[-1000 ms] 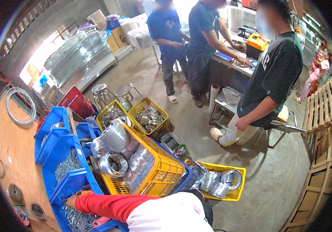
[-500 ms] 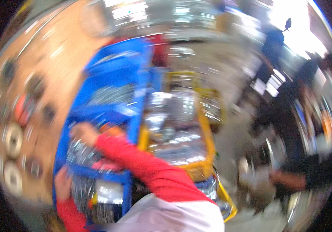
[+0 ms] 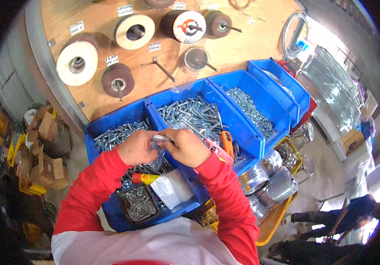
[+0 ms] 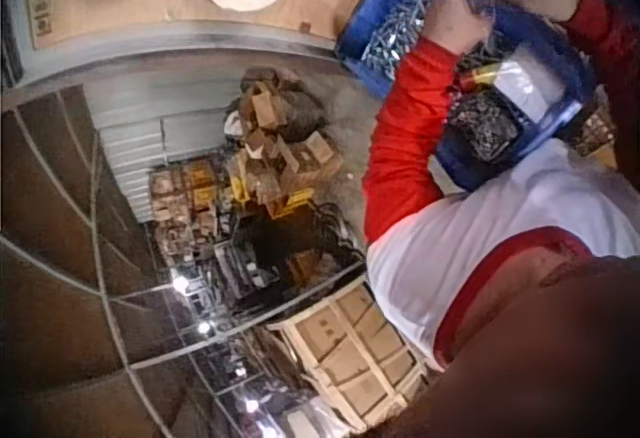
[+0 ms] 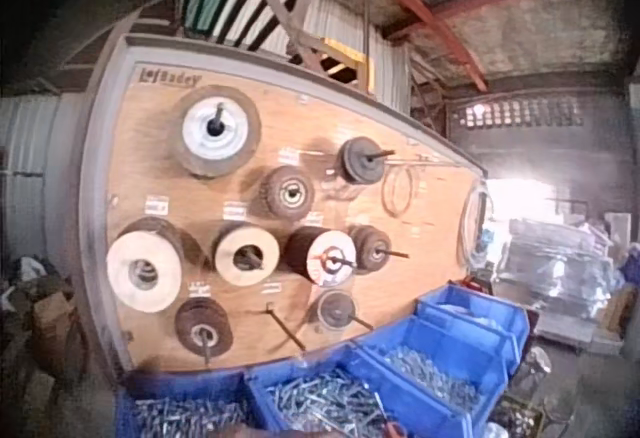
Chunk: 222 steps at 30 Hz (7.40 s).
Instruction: The person walks to a parts station and repeatedly picks small metal fasteners from blue bins, places them into small clear plastic bags, and seals the bags. The person handles multiple fastener types and bags throughout the clip.
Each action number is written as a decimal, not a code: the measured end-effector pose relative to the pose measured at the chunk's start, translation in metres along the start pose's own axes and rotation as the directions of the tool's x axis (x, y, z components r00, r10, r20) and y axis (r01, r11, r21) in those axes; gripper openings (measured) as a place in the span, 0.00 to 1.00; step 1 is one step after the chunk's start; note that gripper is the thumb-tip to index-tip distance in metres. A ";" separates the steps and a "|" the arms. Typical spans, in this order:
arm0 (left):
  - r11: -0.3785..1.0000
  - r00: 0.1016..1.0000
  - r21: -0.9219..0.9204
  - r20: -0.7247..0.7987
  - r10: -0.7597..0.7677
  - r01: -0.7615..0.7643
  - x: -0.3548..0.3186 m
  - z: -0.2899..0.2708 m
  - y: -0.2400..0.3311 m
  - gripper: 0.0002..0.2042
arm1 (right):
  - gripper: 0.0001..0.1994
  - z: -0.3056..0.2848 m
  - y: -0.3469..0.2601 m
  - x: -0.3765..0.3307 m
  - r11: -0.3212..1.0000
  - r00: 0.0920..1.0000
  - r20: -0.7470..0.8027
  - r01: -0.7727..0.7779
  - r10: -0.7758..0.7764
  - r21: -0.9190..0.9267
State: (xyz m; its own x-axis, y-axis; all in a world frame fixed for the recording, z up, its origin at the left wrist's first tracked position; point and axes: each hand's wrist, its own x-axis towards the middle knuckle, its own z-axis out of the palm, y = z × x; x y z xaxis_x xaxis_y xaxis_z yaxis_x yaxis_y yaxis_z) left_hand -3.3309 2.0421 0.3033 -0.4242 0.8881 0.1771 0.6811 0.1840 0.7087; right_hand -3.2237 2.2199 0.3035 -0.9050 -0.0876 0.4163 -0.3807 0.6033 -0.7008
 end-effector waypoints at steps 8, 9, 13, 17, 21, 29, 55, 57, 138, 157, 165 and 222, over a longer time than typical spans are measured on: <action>0.997 0.997 0.022 0.002 -0.075 0.075 0.003 -0.002 -0.012 0.18 | 0.08 -0.004 -0.013 -0.001 0.995 0.995 -0.077 -0.074 0.069 -0.069; 0.994 0.994 0.000 0.026 -0.106 0.106 0.003 -0.002 -0.011 0.18 | 0.08 -0.007 -0.012 -0.001 0.990 0.998 -0.027 -0.067 0.064 -0.127; 0.997 0.996 -0.041 0.048 -0.071 0.073 0.005 0.002 -0.011 0.19 | 0.10 -0.013 -0.006 0.005 0.984 0.995 0.096 -0.008 0.025 -0.177; 0.991 0.997 -0.117 0.046 -0.064 0.069 0.006 0.007 -0.016 0.15 | 0.12 -0.002 -0.006 0.013 0.992 0.997 0.076 -0.002 0.011 -0.124; 0.995 0.996 -0.051 0.027 -0.083 0.084 0.000 0.003 -0.014 0.18 | 0.14 -0.007 -0.013 0.011 0.996 0.999 -0.026 -0.045 0.043 -0.075; 0.961 0.966 -0.112 0.091 -0.243 0.252 0.005 -0.005 -0.008 0.24 | 0.14 -0.202 0.144 -0.059 0.845 0.544 -0.837 -0.472 0.057 -0.250; 0.971 0.963 -0.052 0.152 -0.224 0.234 0.015 -0.005 -0.020 0.23 | 0.11 -0.213 0.300 -0.175 0.263 0.520 -0.468 -0.820 0.714 -0.508; 0.967 0.962 -0.087 0.153 -0.226 0.241 0.015 -0.005 -0.018 0.24 | 0.10 -0.214 0.295 -0.180 0.561 0.503 -0.576 -0.823 0.644 -0.090; 0.997 0.982 -0.030 0.177 -0.063 0.069 0.004 -0.009 -0.024 0.22 | 0.19 -0.213 0.259 -0.186 -0.002 0.271 -0.303 -0.743 0.914 -0.670; 0.999 0.978 -0.038 0.205 -0.027 0.036 0.000 -0.013 -0.016 0.19 | 0.18 -0.216 0.221 -0.190 0.029 0.278 -0.269 -0.744 0.922 -0.668; 0.993 0.982 0.044 0.159 0.101 -0.109 0.001 -0.004 -0.031 0.23 | 0.19 -0.252 0.274 -0.222 0.164 0.417 -0.148 -0.624 0.897 -0.764; 0.982 0.956 -0.131 0.278 -0.092 0.133 0.002 -0.018 -0.032 0.16 | 0.09 0.035 -0.046 0.027 0.926 0.954 -0.137 -0.292 0.265 -0.240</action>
State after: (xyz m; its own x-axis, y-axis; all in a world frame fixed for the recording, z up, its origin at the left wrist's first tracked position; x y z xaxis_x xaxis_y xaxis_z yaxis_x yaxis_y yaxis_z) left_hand -3.3638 2.0308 0.2934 -0.3028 0.9492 -0.0856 0.5347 0.2436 0.8092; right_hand -3.2374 2.1619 0.3265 -0.9387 0.1850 0.2909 -0.0431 0.7744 -0.6313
